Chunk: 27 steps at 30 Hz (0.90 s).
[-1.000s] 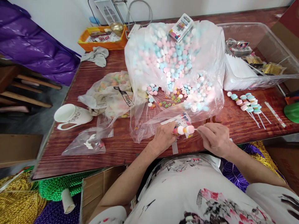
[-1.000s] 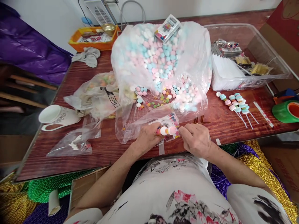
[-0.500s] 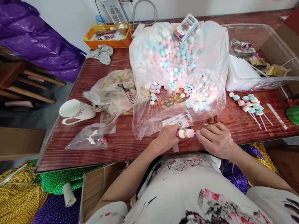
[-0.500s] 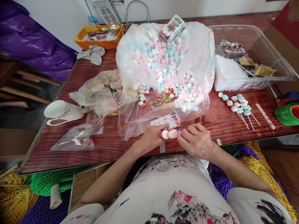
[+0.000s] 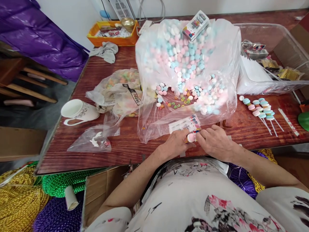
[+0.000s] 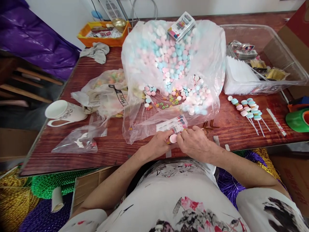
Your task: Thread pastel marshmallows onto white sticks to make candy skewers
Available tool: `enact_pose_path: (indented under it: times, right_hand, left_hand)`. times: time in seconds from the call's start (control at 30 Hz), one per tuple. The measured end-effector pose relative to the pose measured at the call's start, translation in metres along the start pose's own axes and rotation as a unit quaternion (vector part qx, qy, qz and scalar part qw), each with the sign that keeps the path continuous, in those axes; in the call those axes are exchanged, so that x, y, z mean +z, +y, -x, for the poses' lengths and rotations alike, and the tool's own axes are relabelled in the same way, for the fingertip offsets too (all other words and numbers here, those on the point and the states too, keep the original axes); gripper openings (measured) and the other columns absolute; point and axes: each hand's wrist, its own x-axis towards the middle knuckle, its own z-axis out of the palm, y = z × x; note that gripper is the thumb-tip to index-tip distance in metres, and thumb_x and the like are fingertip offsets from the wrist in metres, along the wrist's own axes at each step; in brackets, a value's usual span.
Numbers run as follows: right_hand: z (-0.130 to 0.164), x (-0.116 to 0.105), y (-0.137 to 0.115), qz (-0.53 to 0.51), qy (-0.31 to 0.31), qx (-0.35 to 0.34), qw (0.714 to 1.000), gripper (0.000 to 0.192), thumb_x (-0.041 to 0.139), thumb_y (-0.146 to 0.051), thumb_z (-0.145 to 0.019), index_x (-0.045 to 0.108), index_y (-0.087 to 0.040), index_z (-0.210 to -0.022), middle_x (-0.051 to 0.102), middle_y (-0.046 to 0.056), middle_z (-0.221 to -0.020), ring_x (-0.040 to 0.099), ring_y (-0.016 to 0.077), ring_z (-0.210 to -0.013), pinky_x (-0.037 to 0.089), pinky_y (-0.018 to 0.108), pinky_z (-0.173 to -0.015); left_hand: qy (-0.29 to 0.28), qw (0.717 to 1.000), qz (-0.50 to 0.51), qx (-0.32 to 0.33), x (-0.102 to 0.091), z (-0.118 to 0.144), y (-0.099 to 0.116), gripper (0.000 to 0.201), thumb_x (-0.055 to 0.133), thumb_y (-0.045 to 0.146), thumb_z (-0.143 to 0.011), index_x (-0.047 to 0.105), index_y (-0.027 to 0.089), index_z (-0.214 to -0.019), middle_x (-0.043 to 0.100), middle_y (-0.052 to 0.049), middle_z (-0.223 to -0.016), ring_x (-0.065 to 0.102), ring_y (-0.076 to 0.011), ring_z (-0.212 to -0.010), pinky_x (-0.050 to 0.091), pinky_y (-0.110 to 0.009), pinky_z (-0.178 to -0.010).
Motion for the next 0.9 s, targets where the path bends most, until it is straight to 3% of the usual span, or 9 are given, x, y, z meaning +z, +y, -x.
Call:
enact_pose_path:
  times: [0.13,0.23,0.3,0.37,0.4,0.53,0.67,0.77,0.9]
  right_hand:
    - [-0.017,0.002,-0.010,-0.034,-0.090,-0.065,0.993,0.017,0.044,-0.007,-0.091,0.059,-0.014,-0.092,0.065,0.008,-0.079,0.052,0.0179,-0.068,0.021,0.034,-0.061]
    - [-0.027,0.008,-0.007,-0.075,-0.129,-0.091,0.985,0.015,0.045,-0.011,-0.094,0.060,-0.013,-0.097,0.067,0.010,-0.089,0.053,0.0181,-0.074,0.023,0.033,-0.063]
    - [-0.030,0.012,0.001,-0.093,-0.104,-0.097,0.985,0.013,0.048,-0.016,-0.095,0.061,-0.014,-0.098,0.067,0.009,-0.090,0.052,0.0176,-0.076,0.024,0.032,-0.065]
    - [-0.031,0.013,0.012,-0.094,-0.040,-0.094,0.990,0.012,0.050,-0.018,-0.094,0.062,-0.016,-0.092,0.066,0.006,-0.084,0.049,0.0169,-0.074,0.023,0.032,-0.066]
    - [-0.031,0.012,0.018,-0.088,-0.002,-0.090,0.992,0.013,0.050,-0.016,-0.093,0.062,-0.017,-0.088,0.064,0.005,-0.080,0.047,0.0167,-0.073,0.022,0.033,-0.066]
    - [-0.036,-0.003,0.037,-0.061,0.105,-0.098,0.988,0.019,0.050,-0.012,-0.089,0.061,-0.020,-0.075,0.059,0.002,-0.067,0.041,0.0169,-0.071,0.019,0.034,-0.066]
    - [-0.038,-0.015,0.048,-0.041,0.119,-0.096,0.987,0.022,0.047,-0.010,-0.087,0.060,-0.019,-0.071,0.058,0.001,-0.065,0.038,0.0163,-0.067,0.019,0.033,-0.065]
    - [-0.036,-0.013,0.047,-0.040,0.091,-0.078,0.992,0.020,0.047,-0.007,-0.082,0.059,-0.017,-0.069,0.056,0.002,-0.061,0.035,0.0147,-0.060,0.017,0.033,-0.062]
    - [-0.035,-0.008,0.036,-0.056,0.026,-0.041,0.997,0.015,0.051,-0.005,-0.077,0.058,-0.016,-0.070,0.057,0.001,-0.059,0.035,0.0135,-0.055,0.015,0.032,-0.061]
  left_hand:
    - [-0.018,0.999,0.034,-0.006,0.005,-0.005,0.006,0.006,0.059,0.017,-0.072,0.054,0.018,-0.072,0.053,0.003,-0.061,0.043,-0.0119,-0.057,0.031,-0.025,-0.055]
    - [-0.016,0.996,0.084,-0.016,-0.001,-0.005,0.006,0.010,0.061,0.017,-0.070,0.056,0.017,-0.079,0.056,0.003,-0.066,0.045,-0.0124,-0.061,0.035,-0.024,-0.057]
    - [-0.025,0.990,0.142,-0.005,-0.012,-0.001,0.003,0.031,0.069,0.024,-0.068,0.058,0.016,-0.095,0.060,0.002,-0.077,0.050,-0.0135,-0.068,0.039,-0.024,-0.062]
    - [-0.042,0.984,0.171,0.000,-0.024,0.004,-0.003,0.054,0.077,0.032,-0.064,0.056,0.018,-0.111,0.062,0.002,-0.086,0.053,-0.0149,-0.075,0.042,-0.024,-0.067]
    - [-0.053,0.984,0.169,-0.002,-0.028,0.006,-0.007,0.056,0.078,0.034,-0.064,0.056,0.018,-0.113,0.062,0.002,-0.087,0.053,-0.0153,-0.076,0.042,-0.025,-0.068]
    - [-0.080,0.984,0.161,-0.010,-0.029,0.012,-0.018,0.023,0.068,0.034,-0.076,0.062,0.016,-0.089,0.056,0.003,-0.074,0.047,-0.0130,-0.069,0.038,-0.024,-0.064]
    - [-0.009,0.990,0.142,-0.016,-0.016,0.015,-0.023,0.016,0.059,0.031,-0.084,0.058,0.016,-0.081,0.051,0.004,-0.069,0.042,-0.0107,-0.063,0.034,-0.022,-0.059]
    - [0.064,0.998,0.016,-0.024,-0.010,0.016,-0.027,0.015,0.055,0.030,-0.087,0.057,0.016,-0.081,0.056,0.000,-0.071,0.047,-0.0131,-0.063,0.034,-0.025,-0.060]
    - [0.123,0.981,-0.146,-0.033,-0.004,0.015,-0.030,0.013,0.051,0.026,-0.087,0.057,0.016,-0.081,0.062,-0.006,-0.074,0.056,-0.0185,-0.069,0.036,-0.029,-0.062]
